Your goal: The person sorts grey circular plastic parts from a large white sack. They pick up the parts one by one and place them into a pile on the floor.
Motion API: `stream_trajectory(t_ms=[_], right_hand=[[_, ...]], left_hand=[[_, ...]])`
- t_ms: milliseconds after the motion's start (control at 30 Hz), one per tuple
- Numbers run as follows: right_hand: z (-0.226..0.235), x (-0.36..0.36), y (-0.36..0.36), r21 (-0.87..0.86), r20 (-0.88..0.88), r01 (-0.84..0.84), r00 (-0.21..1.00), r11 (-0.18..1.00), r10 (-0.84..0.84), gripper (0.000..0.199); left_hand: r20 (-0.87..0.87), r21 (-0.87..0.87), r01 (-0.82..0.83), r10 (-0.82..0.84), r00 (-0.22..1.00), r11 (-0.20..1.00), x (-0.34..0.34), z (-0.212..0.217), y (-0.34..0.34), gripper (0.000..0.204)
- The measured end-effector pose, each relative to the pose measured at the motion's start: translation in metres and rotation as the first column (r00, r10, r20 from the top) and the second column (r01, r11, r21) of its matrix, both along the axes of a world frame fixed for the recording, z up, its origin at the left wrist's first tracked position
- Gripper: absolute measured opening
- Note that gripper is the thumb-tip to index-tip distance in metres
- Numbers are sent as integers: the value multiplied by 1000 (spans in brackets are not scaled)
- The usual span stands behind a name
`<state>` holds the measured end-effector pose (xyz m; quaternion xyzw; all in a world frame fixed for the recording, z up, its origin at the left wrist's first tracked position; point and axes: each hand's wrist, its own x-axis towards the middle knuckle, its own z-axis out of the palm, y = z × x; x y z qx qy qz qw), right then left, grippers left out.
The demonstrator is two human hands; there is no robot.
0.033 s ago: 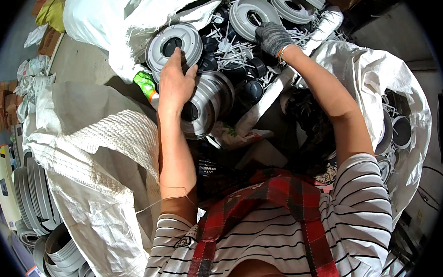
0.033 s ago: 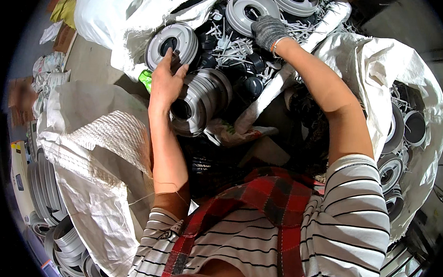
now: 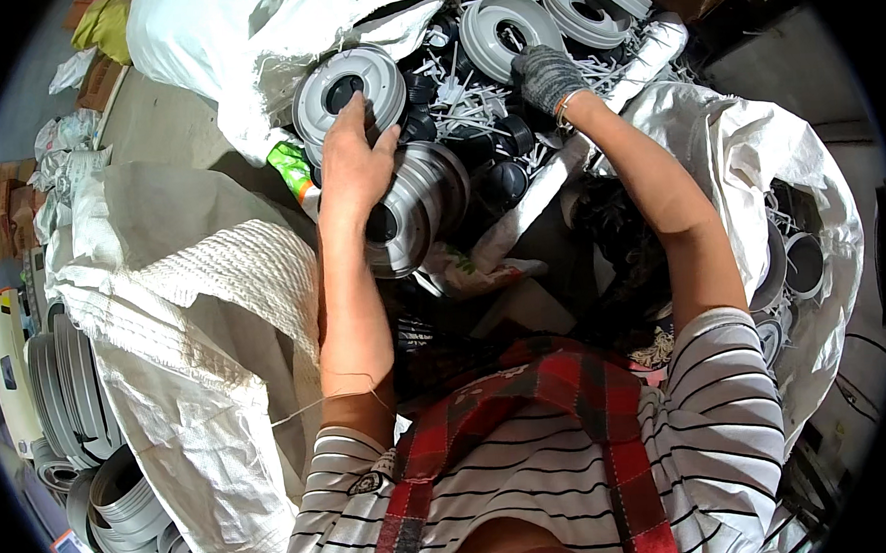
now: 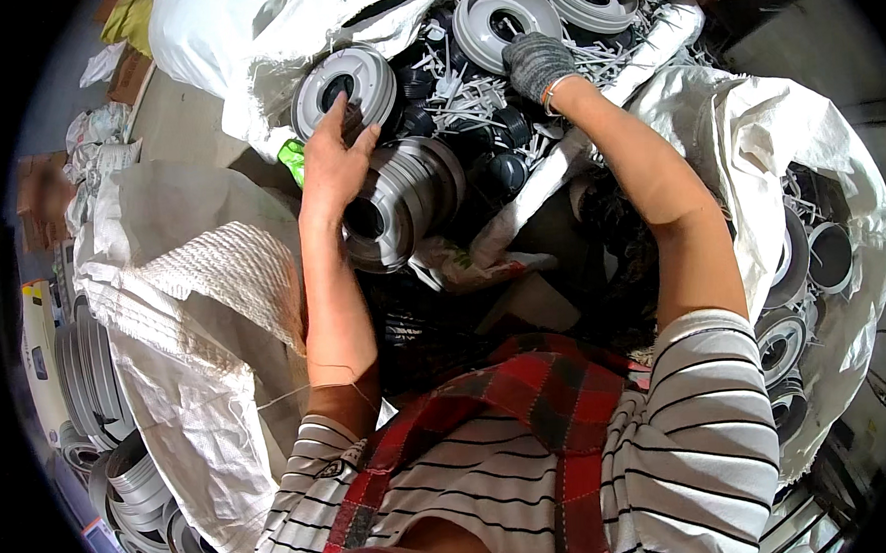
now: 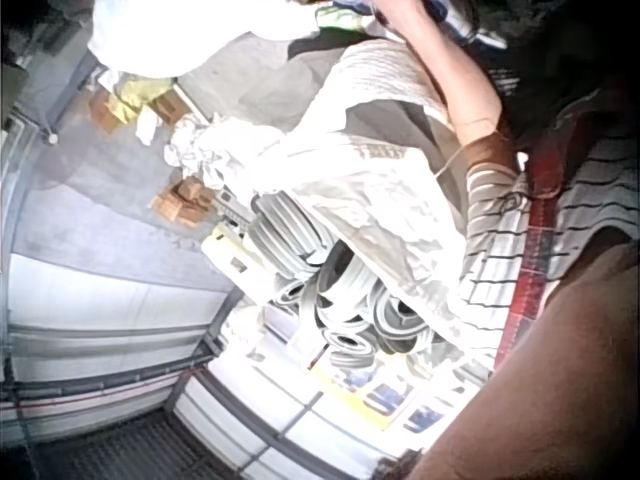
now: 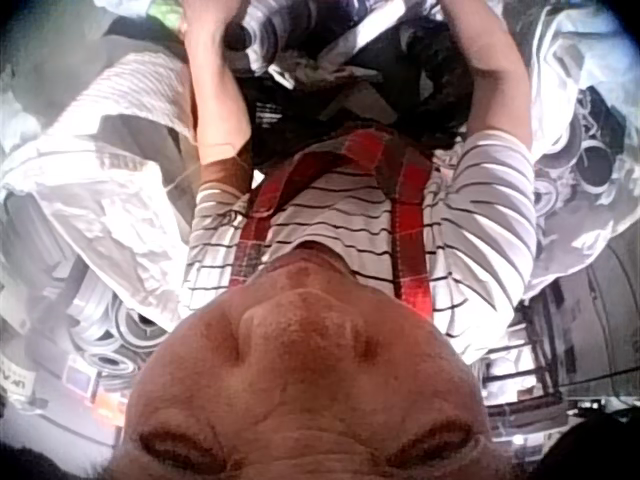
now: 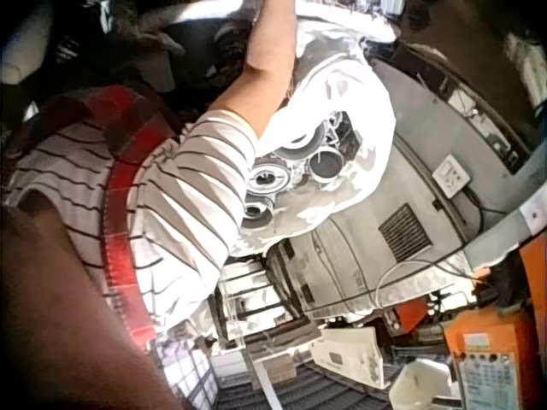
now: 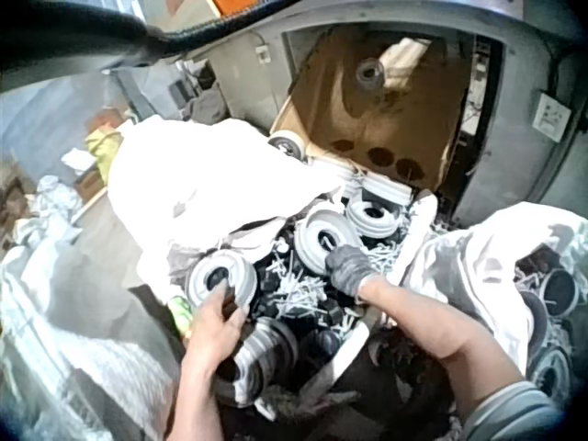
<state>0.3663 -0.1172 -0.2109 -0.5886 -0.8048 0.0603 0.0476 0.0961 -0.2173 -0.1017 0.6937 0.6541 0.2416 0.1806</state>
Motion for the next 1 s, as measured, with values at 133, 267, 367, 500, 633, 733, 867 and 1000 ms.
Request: stream_trajectory(t_ms=[133, 267, 367, 500, 633, 733, 867, 1000], right_hand=[[42, -15, -5, 370, -309, -28, 939, 929, 151, 26], [89, -40, -39, 603, -275, -440, 668, 666, 691, 21], [97, -51, -38, 148, -794, -293, 533, 944, 291, 24], [51, -27, 25, 163, -453, 123, 891, 979, -36, 43], [14, -45, 34, 110, 32, -136, 991, 984, 134, 76], [-2, -54, 38, 38, 133, -206, 971, 978, 199, 68], [25, -54, 36, 44, -67, -76, 995, 996, 79, 58], [63, -42, 18, 132, -557, 72, 830, 989, 15, 80]], left_hand=[[743, -180, -15, 146, 654, 983, 15, 5, 2, 64], [960, -129, -87, 147, 240, 988, 33, 4, 3, 61], [971, -191, -38, 195, 138, 981, 30, 20, 2, 48], [992, -113, -119, 119, 40, 986, 28, 29, -5, 28], [991, -111, -117, 119, 62, 987, 17, 22, 0, 23], [989, -145, -80, 145, -1, 986, 15, 19, 0, 26], [984, -131, -82, 139, 110, 988, 21, 24, -1, 31], [978, -127, -69, 136, 160, 990, 27, 18, -3, 31]])
